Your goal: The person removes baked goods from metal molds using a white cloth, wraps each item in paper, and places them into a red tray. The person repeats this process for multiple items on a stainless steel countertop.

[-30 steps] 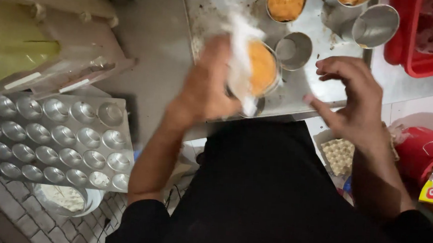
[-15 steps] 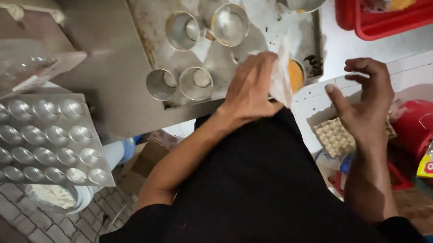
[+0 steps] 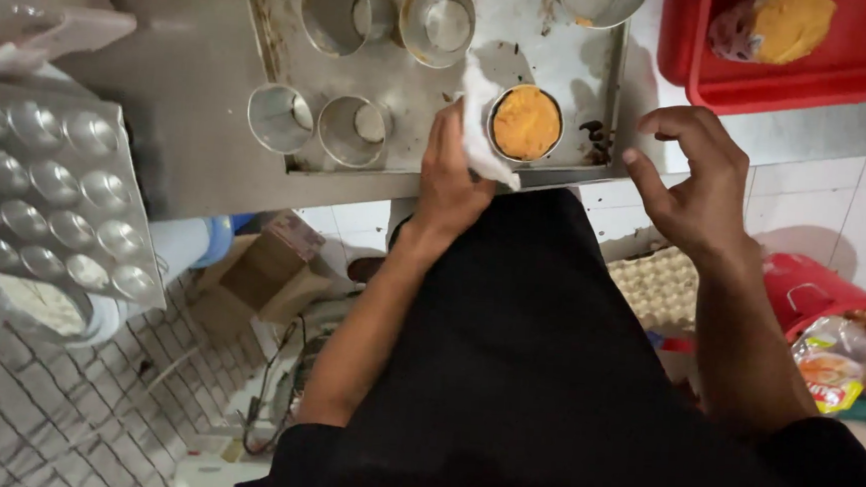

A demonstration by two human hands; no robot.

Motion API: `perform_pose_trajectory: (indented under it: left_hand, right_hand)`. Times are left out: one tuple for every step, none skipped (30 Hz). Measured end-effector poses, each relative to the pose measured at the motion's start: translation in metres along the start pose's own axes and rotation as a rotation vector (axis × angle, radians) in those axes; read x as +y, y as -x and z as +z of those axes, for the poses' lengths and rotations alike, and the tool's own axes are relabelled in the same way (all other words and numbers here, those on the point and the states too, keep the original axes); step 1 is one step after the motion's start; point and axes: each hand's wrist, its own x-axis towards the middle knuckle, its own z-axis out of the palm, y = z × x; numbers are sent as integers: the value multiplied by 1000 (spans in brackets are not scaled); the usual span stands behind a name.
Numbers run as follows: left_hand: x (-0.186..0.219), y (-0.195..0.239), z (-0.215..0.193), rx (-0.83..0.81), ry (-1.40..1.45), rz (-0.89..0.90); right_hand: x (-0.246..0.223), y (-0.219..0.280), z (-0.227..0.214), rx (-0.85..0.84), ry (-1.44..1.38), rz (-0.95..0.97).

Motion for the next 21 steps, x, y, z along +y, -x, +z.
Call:
perform_pose_trajectory:
  left_hand:
    - [-5,6,-1,14,-28,-62]
    - [-11,10,-2,27,-55,-118]
    - [-9,12,-4,38,-59,-122]
    - [-6,15,-6,65,-42,-153]
    - [-4,18,-8,93,-25,-183]
    - [4,17,-11,100,-27,-188]
    - [12,15,-14,116,43,-208]
    - [19,11,-16,131,114,-222]
    - [13,10,-14,138,116,-220]
    - [7,11,-12,107,132,-201]
    - [2,12,-9,76,148,-182]
    - [-1,11,-7,80,148,-184]
    - [-4,9,-4,60,160,-162]
    - [-7,7,-1,39,172,-140]
    - [-5,6,-2,41,173,-140]
    - [-3,2,-2,3,159,-131]
    - [-1,-1,-2,-35,144,-122]
    - [0,-3,-3,-35,147,-120]
    - [1,-5,-3,-57,158,-116]
    - [2,-6,-3,-81,172,-113]
    - [2,-7,-4,-84,176,-112]
  right_hand:
    - [0,-2,-1,-6,1,-23]
    - [1,-5,-2,-7,4,-46]
    - [1,-8,-1,-13,0,-55]
    - [0,-9,0,-21,-22,-67]
    - [0,-11,1,-29,-43,-78]
    - [1,-12,6,-36,-46,-83]
    - [3,-13,11,-19,-81,-112]
    - [5,-16,15,3,-113,-143]
    - [5,-17,19,0,-112,-150]
    - [5,-17,23,8,-130,-164]
    - [6,-17,27,15,-149,-179]
    - [7,-17,33,11,-149,-181]
    - [9,-16,39,15,-140,-210]
    - [10,-16,45,20,-130,-238]
    - [3,-21,44,18,-129,-239]
    - [-4,-26,41,-14,-75,-323]
    - [-11,-32,39,-47,-21,-406]
    - [-6,-34,40,-46,-17,-405]
    - [-1,-36,42,-43,-7,-441]
    - [4,-37,43,-41,5,-474]
    - [5,-38,43,-41,10,-471]
